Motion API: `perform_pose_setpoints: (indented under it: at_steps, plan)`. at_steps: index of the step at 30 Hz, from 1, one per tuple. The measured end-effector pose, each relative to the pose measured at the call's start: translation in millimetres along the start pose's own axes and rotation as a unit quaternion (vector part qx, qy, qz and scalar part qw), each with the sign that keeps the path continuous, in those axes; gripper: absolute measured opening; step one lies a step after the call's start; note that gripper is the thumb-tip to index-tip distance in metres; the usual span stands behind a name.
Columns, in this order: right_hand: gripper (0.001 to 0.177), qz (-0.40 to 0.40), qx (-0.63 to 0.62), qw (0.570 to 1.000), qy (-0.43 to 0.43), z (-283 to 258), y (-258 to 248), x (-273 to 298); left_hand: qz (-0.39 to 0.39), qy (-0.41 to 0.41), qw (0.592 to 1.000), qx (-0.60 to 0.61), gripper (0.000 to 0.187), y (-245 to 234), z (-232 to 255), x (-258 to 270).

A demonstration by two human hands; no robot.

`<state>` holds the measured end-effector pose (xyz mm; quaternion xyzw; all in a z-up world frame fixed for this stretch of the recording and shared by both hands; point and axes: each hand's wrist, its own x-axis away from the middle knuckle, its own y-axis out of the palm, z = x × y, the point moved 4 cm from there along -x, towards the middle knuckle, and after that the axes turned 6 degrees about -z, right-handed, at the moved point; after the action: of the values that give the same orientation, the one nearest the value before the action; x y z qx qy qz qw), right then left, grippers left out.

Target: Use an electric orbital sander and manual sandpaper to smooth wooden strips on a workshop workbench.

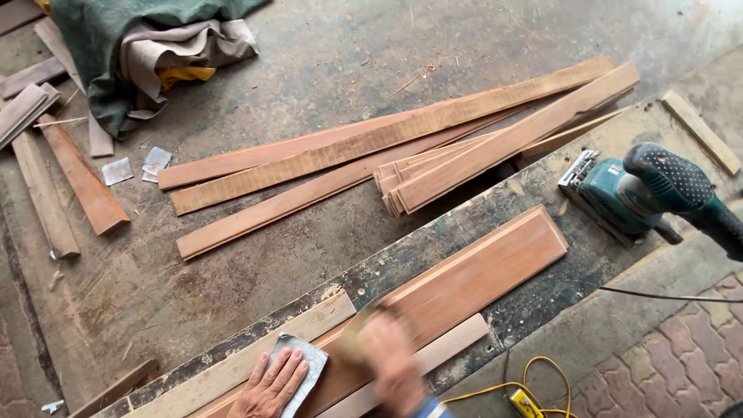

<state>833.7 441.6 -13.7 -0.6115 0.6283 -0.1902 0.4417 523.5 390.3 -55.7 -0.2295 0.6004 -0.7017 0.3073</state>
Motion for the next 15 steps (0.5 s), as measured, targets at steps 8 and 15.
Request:
perform_pose_setpoints:
  at_steps: [8,15]
  plan:
    - [0.022,-0.007,0.081,0.979,0.185,156.3,-83.7,-28.4,-0.020,0.018,1.000,-0.005,0.063,12.9,-3.6,10.7]
    - [0.044,0.028,0.201,0.954,0.220,212.7,-68.7,6.0,-0.013,-0.019,0.979,-0.200,0.055,40.0,59.2,-57.8]
